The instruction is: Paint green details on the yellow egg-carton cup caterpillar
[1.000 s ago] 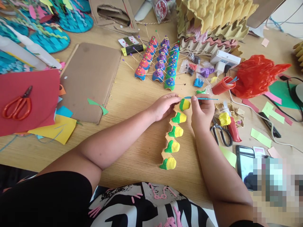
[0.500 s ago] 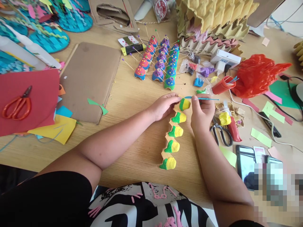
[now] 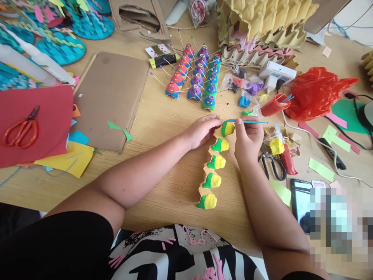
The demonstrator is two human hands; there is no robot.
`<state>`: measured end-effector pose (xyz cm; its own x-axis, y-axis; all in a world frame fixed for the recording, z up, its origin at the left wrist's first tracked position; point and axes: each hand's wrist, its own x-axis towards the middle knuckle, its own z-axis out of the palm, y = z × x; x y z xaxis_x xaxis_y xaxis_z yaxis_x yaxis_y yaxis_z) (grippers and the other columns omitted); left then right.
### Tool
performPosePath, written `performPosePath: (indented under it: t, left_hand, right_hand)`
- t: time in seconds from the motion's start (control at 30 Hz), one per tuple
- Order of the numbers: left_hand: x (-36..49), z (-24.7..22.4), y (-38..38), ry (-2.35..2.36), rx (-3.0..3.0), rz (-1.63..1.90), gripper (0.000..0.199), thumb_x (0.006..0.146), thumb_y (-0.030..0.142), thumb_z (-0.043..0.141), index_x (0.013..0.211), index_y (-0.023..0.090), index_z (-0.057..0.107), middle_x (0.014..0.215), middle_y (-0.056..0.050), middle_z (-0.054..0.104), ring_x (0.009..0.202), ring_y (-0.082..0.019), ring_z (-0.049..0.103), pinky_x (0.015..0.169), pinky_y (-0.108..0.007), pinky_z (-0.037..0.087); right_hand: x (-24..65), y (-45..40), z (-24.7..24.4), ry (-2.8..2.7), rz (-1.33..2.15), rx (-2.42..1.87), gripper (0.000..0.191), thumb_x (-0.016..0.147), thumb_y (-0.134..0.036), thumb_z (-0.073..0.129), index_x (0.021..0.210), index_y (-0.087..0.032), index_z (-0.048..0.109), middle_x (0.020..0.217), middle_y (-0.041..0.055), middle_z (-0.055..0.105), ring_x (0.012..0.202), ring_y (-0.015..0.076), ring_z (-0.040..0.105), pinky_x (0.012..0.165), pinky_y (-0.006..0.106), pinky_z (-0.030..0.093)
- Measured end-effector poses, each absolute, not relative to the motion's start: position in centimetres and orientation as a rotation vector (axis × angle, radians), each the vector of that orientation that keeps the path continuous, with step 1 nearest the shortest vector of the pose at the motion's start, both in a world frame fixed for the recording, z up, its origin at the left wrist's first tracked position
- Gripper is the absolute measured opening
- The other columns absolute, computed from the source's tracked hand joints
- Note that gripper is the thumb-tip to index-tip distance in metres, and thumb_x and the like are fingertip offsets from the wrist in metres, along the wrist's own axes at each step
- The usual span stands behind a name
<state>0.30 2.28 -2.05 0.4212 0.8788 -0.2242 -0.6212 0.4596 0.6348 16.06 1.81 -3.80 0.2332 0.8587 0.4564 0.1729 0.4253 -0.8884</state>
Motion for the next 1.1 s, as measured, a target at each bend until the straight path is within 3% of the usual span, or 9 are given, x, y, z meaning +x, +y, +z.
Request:
performPosePath:
  t: [0.3, 0.6, 0.87, 1.1]
  left_hand:
    - [0.2, -1.91, 2.23, 0.583, 0.506, 0.985, 0.026, 0.098, 0.009, 0.062, 0.073, 0.016, 0.062, 0.067, 0.002, 0.063, 0.061, -0.01, 0.061, 0.064, -0.023, 0.047]
    - [0.24, -2.02, 2.25, 0.553, 0.509, 0.989, 0.024, 0.099, 0.009, 0.061, 0.076, 0.015, 0.065, 0.068, 0.001, 0.067, 0.062, -0.011, 0.064, 0.065, -0.024, 0.049]
    - [0.35, -2.33, 2.46, 0.566, 0.474, 1.028, 0.025, 0.098, 0.01, 0.063, 0.073, 0.016, 0.062, 0.066, 0.002, 0.064, 0.06, -0.01, 0.063, 0.063, -0.023, 0.048]
    - [0.05, -1.92, 3.02, 0.587, 0.29, 1.042, 0.024, 0.102, 0.016, 0.059, 0.079, 0.017, 0.063, 0.069, 0.002, 0.07, 0.059, -0.011, 0.066, 0.058, -0.022, 0.049]
  right_hand:
    - [16.13, 1.79, -3.56, -1.33, 0.628, -1.097, 0.046, 0.085, -0.067, 0.081, 0.085, -0.024, 0.066, 0.072, -0.0038, 0.054, 0.064, 0.0116, 0.048, 0.059, 0.028, 0.041]
    - [16.16, 2.0, -3.9, -1.336, 0.638, -1.026, 0.038, 0.089, -0.059, 0.081, 0.087, -0.024, 0.065, 0.079, -0.0029, 0.058, 0.069, 0.0107, 0.051, 0.064, 0.028, 0.045]
    - [16.24, 1.74, -3.44, -1.458, 0.506, -0.959, 0.032, 0.095, -0.051, 0.077, 0.084, -0.024, 0.064, 0.092, 0.0017, 0.061, 0.081, 0.0152, 0.057, 0.072, 0.033, 0.047]
    - [16.57, 1.31, -3.07, -1.55, 0.403, -0.981, 0.026, 0.097, -0.047, 0.075, 0.085, -0.025, 0.067, 0.089, 0.0024, 0.06, 0.092, 0.0195, 0.058, 0.074, 0.036, 0.045]
